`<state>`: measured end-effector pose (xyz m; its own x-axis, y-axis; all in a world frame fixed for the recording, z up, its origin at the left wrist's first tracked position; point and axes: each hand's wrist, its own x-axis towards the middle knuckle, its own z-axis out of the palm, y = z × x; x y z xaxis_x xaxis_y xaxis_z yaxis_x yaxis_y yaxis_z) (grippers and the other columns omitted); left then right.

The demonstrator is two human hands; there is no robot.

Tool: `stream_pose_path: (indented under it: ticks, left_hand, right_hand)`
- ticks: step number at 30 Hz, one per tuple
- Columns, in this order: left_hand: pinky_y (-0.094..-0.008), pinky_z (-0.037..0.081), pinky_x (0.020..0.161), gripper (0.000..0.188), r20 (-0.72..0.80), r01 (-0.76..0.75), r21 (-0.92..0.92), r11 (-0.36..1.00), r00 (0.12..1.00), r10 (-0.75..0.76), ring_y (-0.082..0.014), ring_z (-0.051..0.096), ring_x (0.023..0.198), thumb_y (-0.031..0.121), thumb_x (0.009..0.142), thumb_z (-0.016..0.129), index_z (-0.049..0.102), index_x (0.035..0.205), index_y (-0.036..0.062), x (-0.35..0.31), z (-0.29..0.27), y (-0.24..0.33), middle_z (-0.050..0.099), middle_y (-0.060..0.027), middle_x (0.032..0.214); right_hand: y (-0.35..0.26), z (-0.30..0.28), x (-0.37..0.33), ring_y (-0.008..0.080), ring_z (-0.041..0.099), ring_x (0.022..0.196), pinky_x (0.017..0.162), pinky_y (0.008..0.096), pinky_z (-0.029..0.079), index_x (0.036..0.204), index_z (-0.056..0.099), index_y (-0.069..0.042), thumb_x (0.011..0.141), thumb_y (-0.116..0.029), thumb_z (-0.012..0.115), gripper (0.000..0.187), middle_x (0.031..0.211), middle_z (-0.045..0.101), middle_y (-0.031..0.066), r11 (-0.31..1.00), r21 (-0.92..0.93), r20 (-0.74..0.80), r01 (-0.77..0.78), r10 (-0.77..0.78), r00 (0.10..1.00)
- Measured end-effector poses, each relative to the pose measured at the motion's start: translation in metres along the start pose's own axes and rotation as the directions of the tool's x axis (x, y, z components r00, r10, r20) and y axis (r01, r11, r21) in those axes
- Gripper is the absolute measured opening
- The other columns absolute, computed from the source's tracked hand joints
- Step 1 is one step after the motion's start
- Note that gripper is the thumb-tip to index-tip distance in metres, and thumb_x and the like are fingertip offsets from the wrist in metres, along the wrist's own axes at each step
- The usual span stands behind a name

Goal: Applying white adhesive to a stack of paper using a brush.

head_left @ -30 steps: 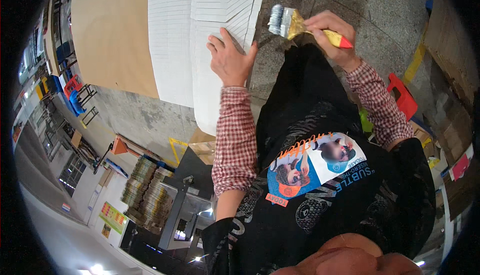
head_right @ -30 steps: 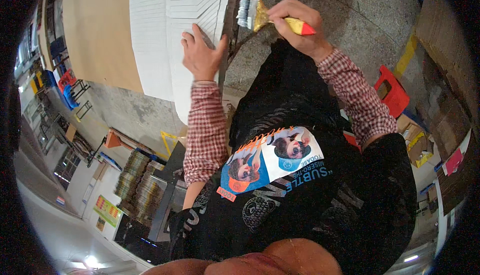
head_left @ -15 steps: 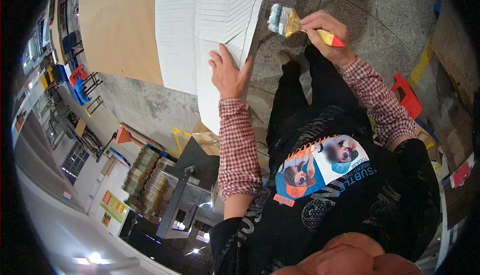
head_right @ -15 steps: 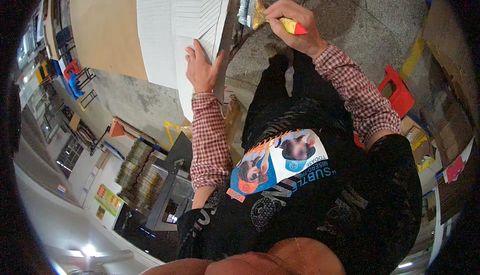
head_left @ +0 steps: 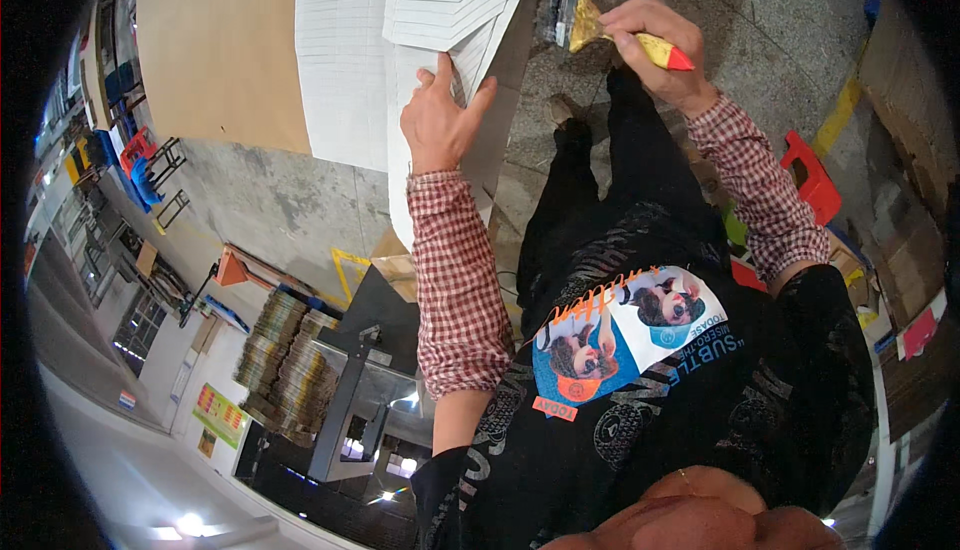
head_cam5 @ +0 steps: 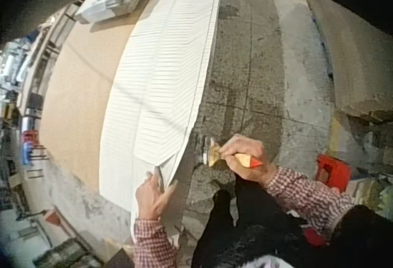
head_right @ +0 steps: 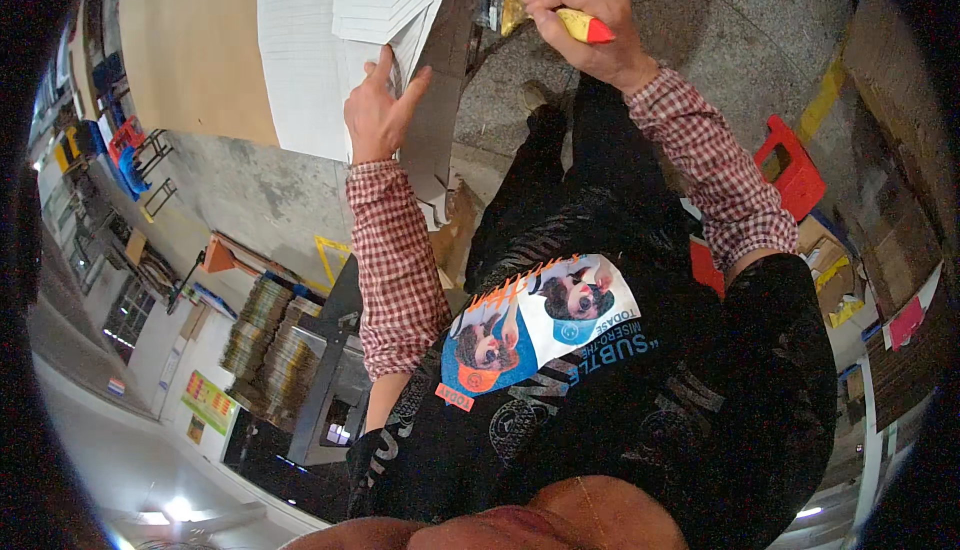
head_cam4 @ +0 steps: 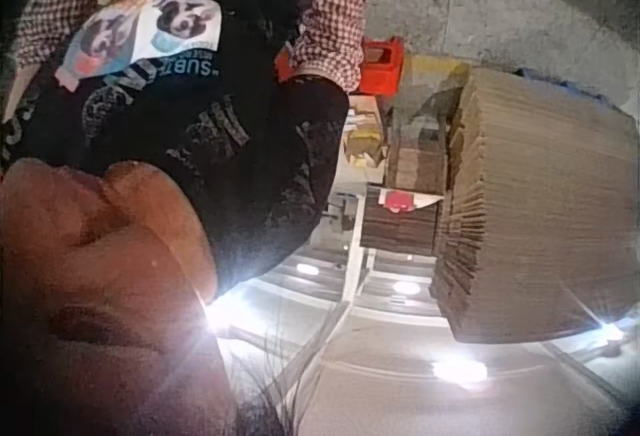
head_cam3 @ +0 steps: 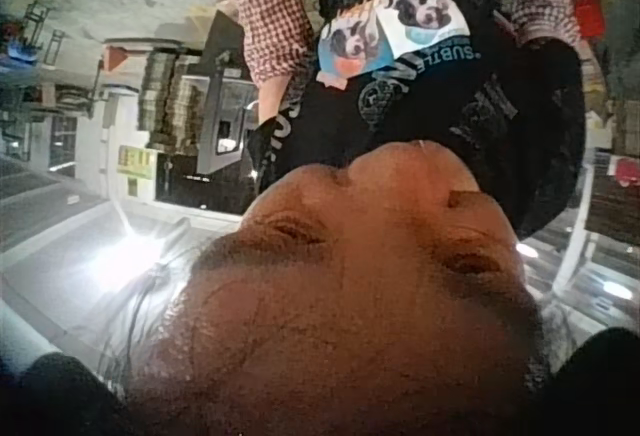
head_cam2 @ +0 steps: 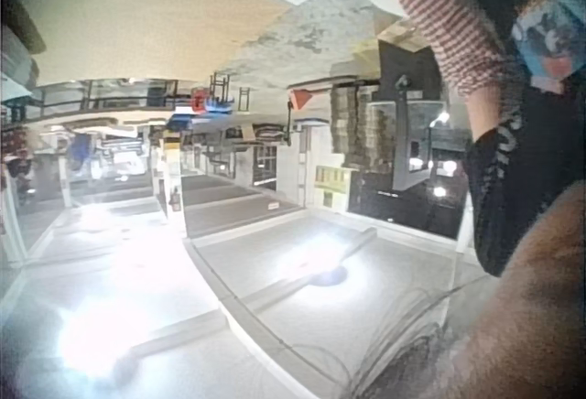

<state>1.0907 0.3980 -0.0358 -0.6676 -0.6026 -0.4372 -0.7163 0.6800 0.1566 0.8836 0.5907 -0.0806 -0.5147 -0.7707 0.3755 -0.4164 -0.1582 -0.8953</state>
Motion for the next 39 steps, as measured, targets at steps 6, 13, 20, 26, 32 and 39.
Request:
stream_pose_path:
  ticks: [6,13,20,26,32,39]
  left_hand:
    - [-0.0434,0.051,0.072,0.080,-0.019,-0.038,0.034,0.999,0.999,0.039,-0.0414,0.063,0.088,0.059,0.076,0.059,0.048,0.129,-0.0003,0.006,0.002,0.013,0.053,-0.0371,0.114]
    - [-0.0481,0.047,0.083,0.090,-0.174,0.079,0.129,0.989,0.983,-0.056,-0.0473,0.050,0.111,0.058,0.072,0.066,0.040,0.134,-0.0019,0.009,0.039,0.036,0.043,-0.0380,0.126]
    - [-0.0580,0.024,0.104,0.106,-0.347,0.148,0.121,0.982,0.933,-0.098,-0.0547,0.018,0.131,0.058,0.067,0.072,0.024,0.143,0.0013,-0.039,0.078,0.020,0.018,-0.0353,0.144]
    - [-0.0494,0.038,0.098,0.091,-0.193,-0.009,0.057,0.998,0.981,0.020,-0.0539,0.035,0.123,0.057,0.076,0.062,0.031,0.140,0.0002,-0.030,0.046,0.007,0.032,-0.0373,0.136]
    - [-0.0427,0.044,0.091,0.076,-0.059,-0.057,0.037,0.998,0.997,0.059,-0.0455,0.052,0.112,0.052,0.080,0.058,0.042,0.136,0.0038,-0.021,0.025,0.012,0.045,-0.0335,0.129]
    - [-0.0449,0.047,0.087,0.074,-0.035,-0.088,-0.094,0.992,0.996,0.085,-0.0499,0.051,0.111,0.051,0.077,0.060,0.046,0.131,0.0021,-0.017,0.017,0.019,0.049,-0.0351,0.123]
  right_hand:
    - [-0.006,-0.001,-0.001,0.0185,0.063,0.080,0.070,0.0284,0.050,0.085,0.062,0.000,0.084,-0.005,0.059,0.007,0.089,0.065,0.0098,0.996,-0.082,-0.035,-0.026,0.023,0.999]
    - [-0.020,-0.011,-0.013,0.0165,0.063,0.076,0.066,0.0276,0.050,0.083,0.062,0.000,0.083,-0.005,0.060,0.006,0.086,0.064,0.0089,0.998,-0.010,-0.012,-0.060,0.060,0.998]
    - [-0.033,-0.020,-0.033,0.0168,0.063,0.079,0.070,0.0273,0.050,0.084,0.063,0.000,0.083,-0.006,0.061,0.007,0.088,0.065,0.0090,0.988,-0.043,-0.114,-0.147,0.142,0.983]
    - [-0.028,-0.016,-0.025,0.0164,0.063,0.079,0.069,0.0267,0.050,0.085,0.063,-0.001,0.084,-0.006,0.060,0.006,0.089,0.065,0.0079,0.996,-0.071,-0.120,-0.059,0.051,0.992]
    - [-0.012,-0.026,-0.010,0.0166,0.063,0.081,0.070,0.0272,0.050,0.084,0.062,0.000,0.085,-0.006,0.059,0.007,0.091,0.065,0.0084,0.994,-0.105,-0.105,-0.016,0.004,0.994]
    - [-0.003,-0.021,-0.010,0.0169,0.062,0.082,0.071,0.0275,0.049,0.086,0.063,0.000,0.085,-0.005,0.058,0.007,0.092,0.065,0.0092,0.992,-0.122,-0.026,-0.015,0.012,1.000]
